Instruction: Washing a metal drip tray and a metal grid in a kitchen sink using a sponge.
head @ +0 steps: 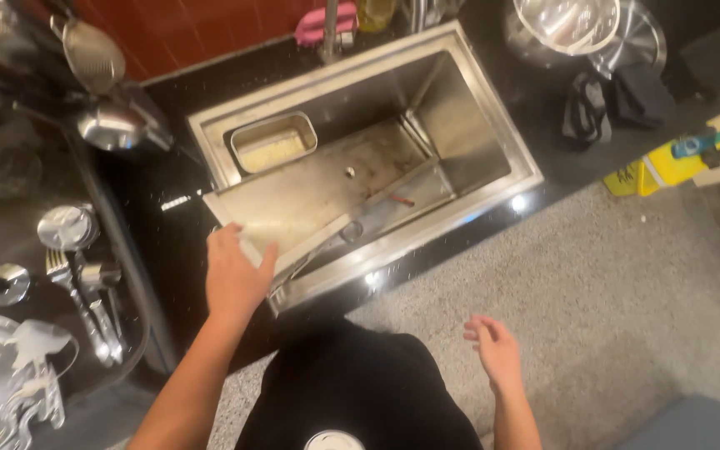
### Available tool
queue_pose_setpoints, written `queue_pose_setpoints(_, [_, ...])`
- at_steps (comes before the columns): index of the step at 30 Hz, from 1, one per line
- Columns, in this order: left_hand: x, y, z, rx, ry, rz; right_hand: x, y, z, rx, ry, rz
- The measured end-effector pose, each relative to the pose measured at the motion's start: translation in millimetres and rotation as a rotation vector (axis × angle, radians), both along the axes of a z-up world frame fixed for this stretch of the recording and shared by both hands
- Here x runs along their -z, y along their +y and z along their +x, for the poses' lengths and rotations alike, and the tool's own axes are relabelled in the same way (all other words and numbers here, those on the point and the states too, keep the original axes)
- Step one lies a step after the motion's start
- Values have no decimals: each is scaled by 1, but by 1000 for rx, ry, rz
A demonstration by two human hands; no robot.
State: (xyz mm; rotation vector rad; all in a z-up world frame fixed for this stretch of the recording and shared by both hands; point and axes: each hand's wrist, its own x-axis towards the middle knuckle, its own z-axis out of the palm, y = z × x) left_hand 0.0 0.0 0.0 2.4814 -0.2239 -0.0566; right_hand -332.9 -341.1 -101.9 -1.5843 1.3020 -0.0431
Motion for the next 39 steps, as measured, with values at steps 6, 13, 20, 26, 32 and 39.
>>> queue_pose_setpoints(6, [8, -16, 3, -251, 338, 75, -45, -92, 203, -403, -370, -135])
queue_pose_setpoints(13, [34, -46, -3, -549, 376, 92, -54, -123, 485, -765, -490, 185])
queue_pose_setpoints(20, [18, -78, 2, -796, 340, 137, -44, -113, 585, -939, -436, 119])
queue_pose_setpoints(26, [20, -94, -28, -901, 338, 67, -18, -128, 600, -999, -611, 127])
queue_pose_setpoints(32, [56, -86, -51, -750, -4, 16, 23, -145, 593, -1162, -681, -281])
queue_pose_setpoints(39, [-15, -130, -31, -775, 69, -265, 27, -149, 530, -966, -519, 265])
